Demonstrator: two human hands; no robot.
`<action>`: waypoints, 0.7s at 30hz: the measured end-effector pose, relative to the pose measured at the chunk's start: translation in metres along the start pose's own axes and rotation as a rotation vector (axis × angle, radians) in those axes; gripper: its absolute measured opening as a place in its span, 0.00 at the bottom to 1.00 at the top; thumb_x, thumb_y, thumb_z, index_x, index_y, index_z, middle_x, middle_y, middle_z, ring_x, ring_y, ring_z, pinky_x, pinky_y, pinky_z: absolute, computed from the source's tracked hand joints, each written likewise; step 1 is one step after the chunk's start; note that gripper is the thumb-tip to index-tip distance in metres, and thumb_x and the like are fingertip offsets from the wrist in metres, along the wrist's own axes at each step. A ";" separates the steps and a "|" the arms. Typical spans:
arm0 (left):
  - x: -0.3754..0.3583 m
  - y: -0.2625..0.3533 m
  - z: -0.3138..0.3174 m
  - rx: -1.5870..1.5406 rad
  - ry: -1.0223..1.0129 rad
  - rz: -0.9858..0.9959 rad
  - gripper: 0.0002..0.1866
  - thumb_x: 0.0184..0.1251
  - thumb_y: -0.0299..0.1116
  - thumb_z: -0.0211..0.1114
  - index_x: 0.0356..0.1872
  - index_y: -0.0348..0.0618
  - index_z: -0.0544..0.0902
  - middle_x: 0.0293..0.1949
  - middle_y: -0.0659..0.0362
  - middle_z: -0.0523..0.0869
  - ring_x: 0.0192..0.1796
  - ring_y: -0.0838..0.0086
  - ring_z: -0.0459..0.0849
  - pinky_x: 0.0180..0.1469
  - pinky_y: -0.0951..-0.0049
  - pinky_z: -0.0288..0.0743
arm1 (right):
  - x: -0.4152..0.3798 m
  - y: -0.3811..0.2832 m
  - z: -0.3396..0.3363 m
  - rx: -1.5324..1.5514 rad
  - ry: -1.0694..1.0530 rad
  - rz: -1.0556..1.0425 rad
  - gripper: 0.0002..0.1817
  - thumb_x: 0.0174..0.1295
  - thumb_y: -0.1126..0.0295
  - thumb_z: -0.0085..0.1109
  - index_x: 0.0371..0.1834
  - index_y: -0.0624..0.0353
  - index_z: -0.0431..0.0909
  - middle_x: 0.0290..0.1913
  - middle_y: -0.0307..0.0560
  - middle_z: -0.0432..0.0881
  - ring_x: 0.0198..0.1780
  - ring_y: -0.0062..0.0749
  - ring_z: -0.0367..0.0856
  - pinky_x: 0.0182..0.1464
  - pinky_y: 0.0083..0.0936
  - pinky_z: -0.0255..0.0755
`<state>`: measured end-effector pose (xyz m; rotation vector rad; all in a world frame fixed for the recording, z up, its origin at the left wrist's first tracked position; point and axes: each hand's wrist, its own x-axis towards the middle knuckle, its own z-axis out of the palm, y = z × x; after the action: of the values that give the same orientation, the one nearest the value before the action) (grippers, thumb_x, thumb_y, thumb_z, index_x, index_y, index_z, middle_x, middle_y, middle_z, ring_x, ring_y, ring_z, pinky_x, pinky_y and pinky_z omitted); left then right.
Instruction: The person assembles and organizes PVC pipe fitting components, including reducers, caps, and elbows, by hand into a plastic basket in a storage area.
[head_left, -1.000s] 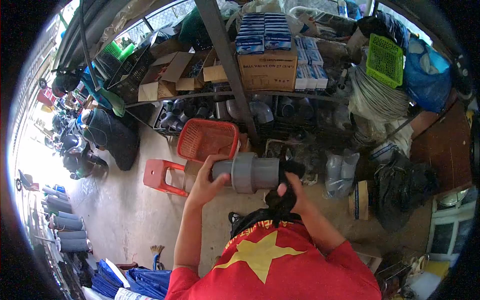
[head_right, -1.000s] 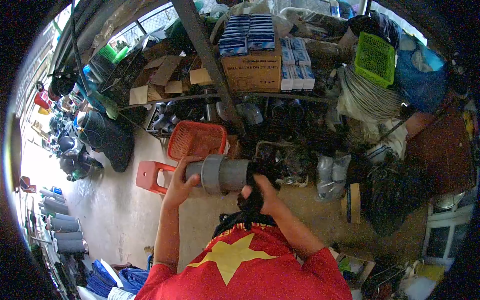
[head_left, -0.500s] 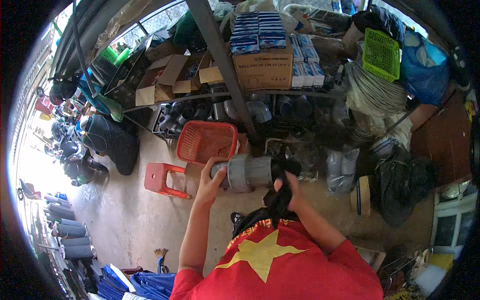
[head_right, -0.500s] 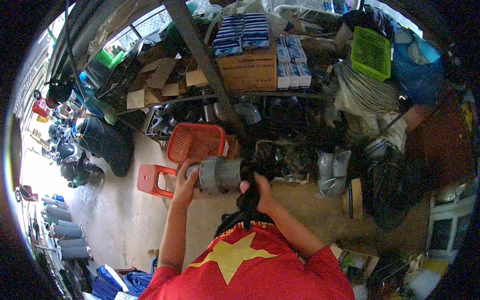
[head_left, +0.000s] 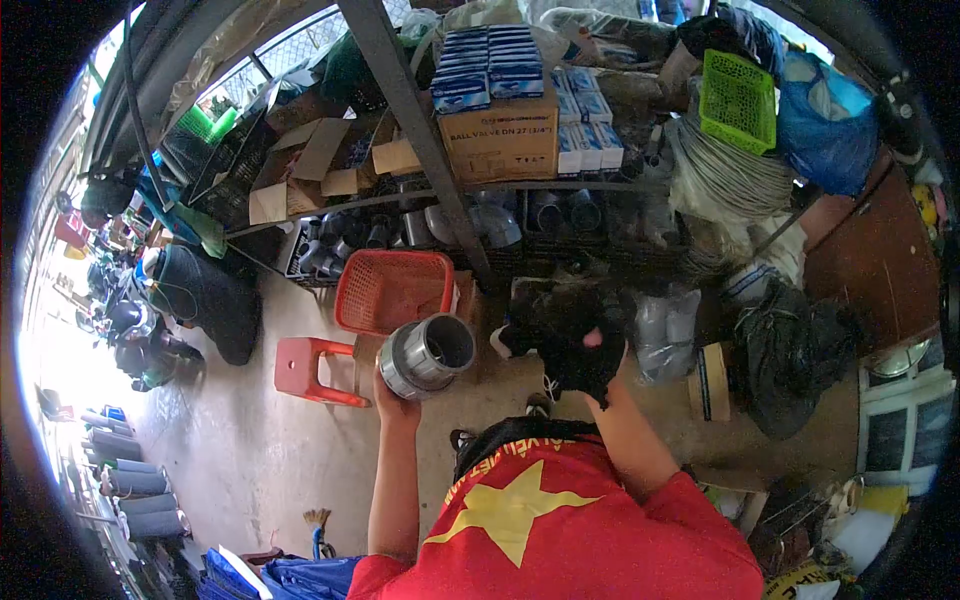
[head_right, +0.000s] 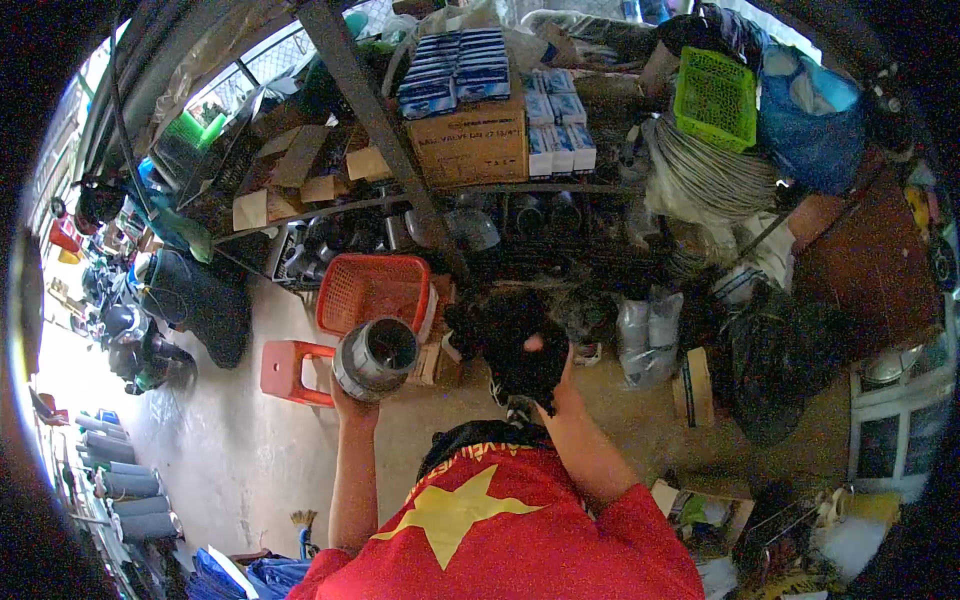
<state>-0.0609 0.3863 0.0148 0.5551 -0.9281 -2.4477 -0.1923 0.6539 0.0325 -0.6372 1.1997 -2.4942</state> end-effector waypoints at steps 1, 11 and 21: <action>-0.002 -0.002 -0.002 -0.001 0.020 -0.006 0.27 0.71 0.53 0.46 0.63 0.47 0.71 0.63 0.58 0.75 0.65 0.62 0.72 0.67 0.58 0.64 | -0.002 0.001 -0.003 -0.096 -0.030 -0.025 0.30 0.64 0.65 0.59 0.67 0.65 0.62 0.63 0.49 0.71 0.59 0.37 0.75 0.59 0.34 0.70; -0.010 -0.001 0.012 -0.124 0.130 -0.080 0.25 0.72 0.51 0.42 0.62 0.49 0.72 0.62 0.58 0.76 0.65 0.63 0.72 0.67 0.57 0.64 | 0.006 -0.017 -0.009 -1.008 -0.482 0.223 0.33 0.56 0.76 0.54 0.68 0.61 0.60 0.64 0.57 0.69 0.66 0.44 0.66 0.65 0.33 0.63; -0.014 -0.001 -0.003 -0.213 -0.041 -0.037 0.25 0.72 0.50 0.45 0.61 0.47 0.74 0.61 0.57 0.77 0.64 0.63 0.72 0.67 0.57 0.65 | 0.030 -0.036 0.006 -1.503 -0.211 -0.330 0.08 0.42 0.74 0.64 0.21 0.62 0.73 0.23 0.52 0.74 0.29 0.50 0.77 0.31 0.43 0.71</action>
<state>-0.0485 0.3927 0.0146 0.4529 -0.6661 -2.5592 -0.2175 0.6583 0.0721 -1.3925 2.8870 -1.1595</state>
